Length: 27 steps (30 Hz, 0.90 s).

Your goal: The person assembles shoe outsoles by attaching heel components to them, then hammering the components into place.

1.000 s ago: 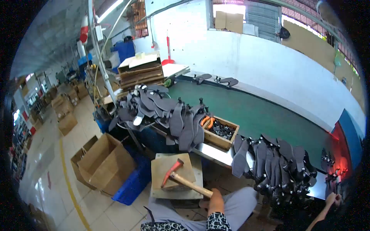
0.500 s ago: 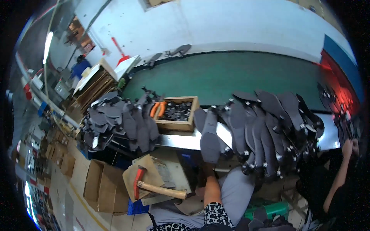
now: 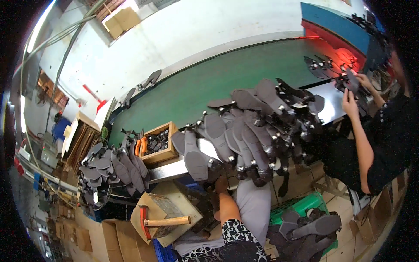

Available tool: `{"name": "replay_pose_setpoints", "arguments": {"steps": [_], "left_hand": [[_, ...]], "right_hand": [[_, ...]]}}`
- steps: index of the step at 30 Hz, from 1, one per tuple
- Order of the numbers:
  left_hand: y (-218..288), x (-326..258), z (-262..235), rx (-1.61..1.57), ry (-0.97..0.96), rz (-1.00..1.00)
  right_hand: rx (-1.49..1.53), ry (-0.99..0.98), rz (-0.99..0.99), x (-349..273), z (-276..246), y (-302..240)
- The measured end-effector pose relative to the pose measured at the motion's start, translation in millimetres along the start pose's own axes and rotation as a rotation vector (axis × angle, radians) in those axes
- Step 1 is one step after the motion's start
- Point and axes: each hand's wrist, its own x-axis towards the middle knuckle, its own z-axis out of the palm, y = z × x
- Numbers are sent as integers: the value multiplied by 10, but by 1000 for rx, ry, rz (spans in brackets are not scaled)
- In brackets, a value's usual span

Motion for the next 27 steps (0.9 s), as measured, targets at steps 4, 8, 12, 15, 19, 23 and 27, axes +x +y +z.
{"name": "replay_pose_setpoints", "arguments": {"steps": [4,8,12,15,19,23,27], "left_hand": [[1376,-160,-404,133,668,390],[2487,18,-547,-218,770,632],[3651,-212,-289,-389,517,984],[4023,-229,21,-278,215,1229],[4166,-390,319,-348,-319,1297],[4004,-432,407,-609,-859,1225],[3550,-567,291,-1409,-867,718]], "right_hand": [[-688,146,-159,-258,19,-634],[-543,-229,-244,-1023,-868,-1908],[-302,-96,-733,-1714,-2207,-2779],[-245,-159,-801,-2311,-2924,-3589],[-275,-481,-855,-2812,-3238,-4438],[76,-662,-1226,-2808,-2840,-4690],[-2,-405,-1028,-2872,-2131,-4773]]}}
